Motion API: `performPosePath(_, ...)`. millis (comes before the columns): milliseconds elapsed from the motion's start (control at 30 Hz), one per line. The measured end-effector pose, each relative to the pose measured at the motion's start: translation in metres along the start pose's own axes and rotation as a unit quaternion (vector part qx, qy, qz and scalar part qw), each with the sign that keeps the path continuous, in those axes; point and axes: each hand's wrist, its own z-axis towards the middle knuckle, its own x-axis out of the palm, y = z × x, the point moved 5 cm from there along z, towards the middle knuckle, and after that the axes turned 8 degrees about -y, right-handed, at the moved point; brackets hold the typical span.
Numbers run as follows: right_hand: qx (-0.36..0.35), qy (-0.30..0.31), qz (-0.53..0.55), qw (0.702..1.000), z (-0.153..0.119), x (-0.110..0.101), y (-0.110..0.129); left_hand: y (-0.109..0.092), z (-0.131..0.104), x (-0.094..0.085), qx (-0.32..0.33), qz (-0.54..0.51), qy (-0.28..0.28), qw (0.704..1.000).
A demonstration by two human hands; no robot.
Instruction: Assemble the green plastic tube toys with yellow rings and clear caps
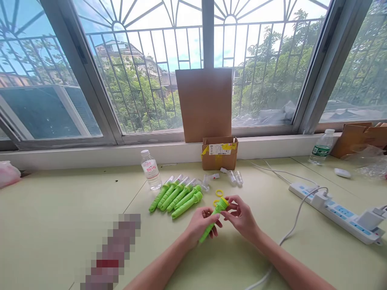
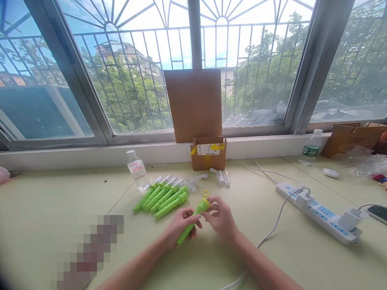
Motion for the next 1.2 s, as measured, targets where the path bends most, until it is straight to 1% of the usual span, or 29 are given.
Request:
performPosePath(167,0.006,0.01,0.016,1.0,0.001,0.001,0.003,0.001,0.001,-0.001,-0.004,-0.022,0.009,1.0)
performPosePath(333,0.0,0.024,0.003,1.0,0.001,0.0,0.007,0.0,0.0,0.001,0.008,-0.03,0.056,0.998)
performPosePath(433,0.005,0.028,0.014,1.0,0.001,0.0,0.009,-0.001,-0.001,0.002,0.017,-0.025,0.069,0.997)
performPosePath(600,0.018,0.02,0.021,0.999,0.003,-0.001,0.003,0.001,-0.001,0.002,0.015,0.004,0.063,0.998)
performPosePath(767,0.009,0.007,-0.02,1.0,0.003,-0.004,-0.002,0.002,0.0,0.003,0.012,0.022,0.069,0.997)
performPosePath(933,-0.012,0.004,-0.029,0.999,0.001,-0.002,0.004,-0.002,-0.003,0.004,0.015,0.058,0.056,0.997)
performPosePath(1033,-0.018,-0.002,-0.038,0.999,0.0,-0.002,0.007,-0.004,-0.004,0.003,0.019,0.078,0.038,0.996)
performPosePath(1200,-0.028,-0.009,-0.044,0.999,0.001,-0.003,0.008,-0.004,-0.004,0.004,0.03,0.062,0.022,0.997)
